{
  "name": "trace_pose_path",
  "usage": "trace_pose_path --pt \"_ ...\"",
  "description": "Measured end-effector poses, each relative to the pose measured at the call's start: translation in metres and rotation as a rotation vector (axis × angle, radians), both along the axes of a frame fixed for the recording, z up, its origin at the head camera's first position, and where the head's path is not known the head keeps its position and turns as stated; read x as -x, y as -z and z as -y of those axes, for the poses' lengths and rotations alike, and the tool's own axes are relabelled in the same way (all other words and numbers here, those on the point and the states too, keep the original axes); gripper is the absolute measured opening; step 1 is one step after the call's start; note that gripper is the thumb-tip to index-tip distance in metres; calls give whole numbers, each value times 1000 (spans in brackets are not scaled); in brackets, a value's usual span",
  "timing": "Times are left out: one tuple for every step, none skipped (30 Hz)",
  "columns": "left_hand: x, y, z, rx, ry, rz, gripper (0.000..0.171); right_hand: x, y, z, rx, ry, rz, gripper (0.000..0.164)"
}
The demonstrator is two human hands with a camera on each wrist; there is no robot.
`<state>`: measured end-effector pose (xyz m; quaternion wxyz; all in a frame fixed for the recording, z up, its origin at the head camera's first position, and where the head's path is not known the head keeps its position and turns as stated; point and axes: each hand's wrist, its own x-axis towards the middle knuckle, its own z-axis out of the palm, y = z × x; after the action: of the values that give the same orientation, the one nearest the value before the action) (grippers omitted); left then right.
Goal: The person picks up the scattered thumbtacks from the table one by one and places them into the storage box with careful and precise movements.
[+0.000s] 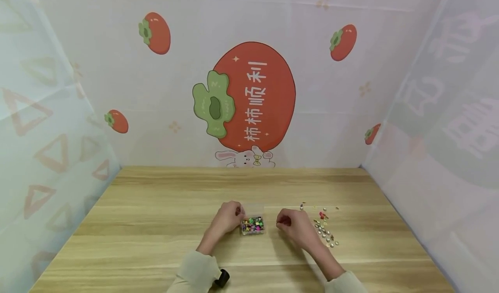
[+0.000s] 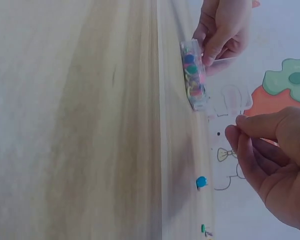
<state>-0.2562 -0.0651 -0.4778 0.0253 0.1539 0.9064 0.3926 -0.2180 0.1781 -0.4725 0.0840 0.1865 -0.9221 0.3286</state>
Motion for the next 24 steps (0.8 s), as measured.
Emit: trace_pose_path --pt "0 0 0 2 0 1 5 1 0 1 6 -2 -7 15" --pt "1 0 -1 7 1 -4 5 1 -1 3 12 -3 -12 15" --pt "1 0 -1 9 3 -7 5 2 -1 4 18 -5 -16 15" --pt "2 0 -2 12 7 -18 5 3 -1 6 27 -6 -20 14" --pt "3 0 -3 14 4 -18 6 4 -2 7 35 -4 -20 14" --pt "4 0 -3 14 3 -18 6 5 -3 9 40 -3 -24 14" --pt "5 0 -4 13 1 -14 7 6 -3 11 45 -3 -26 14" --pt "6 0 -4 11 2 -14 7 6 -3 13 49 -4 -24 14" --pt "6 0 -4 9 5 -16 7 7 -4 15 55 -6 -18 14" --pt "6 0 -4 8 6 -16 7 7 -4 17 59 -9 -15 14" --pt "6 0 -4 4 2 -5 7 7 -4 18 60 -12 -10 14" --pt "6 0 -4 2 2 1 8 8 -4 20 64 -18 -4 13" --pt "6 0 -4 1 1 6 8 8 -4 22 65 -21 -1 12" --pt "5 0 -4 0 2 9 8 8 -4 24 64 -23 0 11" --pt "5 1 -3 0 4 8 8 9 -3 26 66 -27 2 10" --pt "4 1 -3 -2 0 16 8 9 -3 28 63 -31 0 10" --pt "4 2 -3 -1 -3 21 8 10 -3 30 60 -35 -1 10" --pt "4 3 -3 1 -1 19 8 11 -3 32 57 -41 -2 10" --pt "5 3 -4 2 0 14 8 12 -3 33 49 -45 -8 10" --pt "5 4 -4 3 4 6 8 13 -3 35 46 -53 -9 9" --pt "5 4 -5 1 6 0 8 15 -3 37 43 -60 -8 10" --pt "6 5 -5 2 7 -4 8 16 -3 38 39 -65 -8 10" --pt "6 5 -5 -2 10 -9 8 17 -3 40 34 -69 -9 10" --pt "6 5 -6 -5 11 -11 8 18 -2 42 27 -72 -10 11"
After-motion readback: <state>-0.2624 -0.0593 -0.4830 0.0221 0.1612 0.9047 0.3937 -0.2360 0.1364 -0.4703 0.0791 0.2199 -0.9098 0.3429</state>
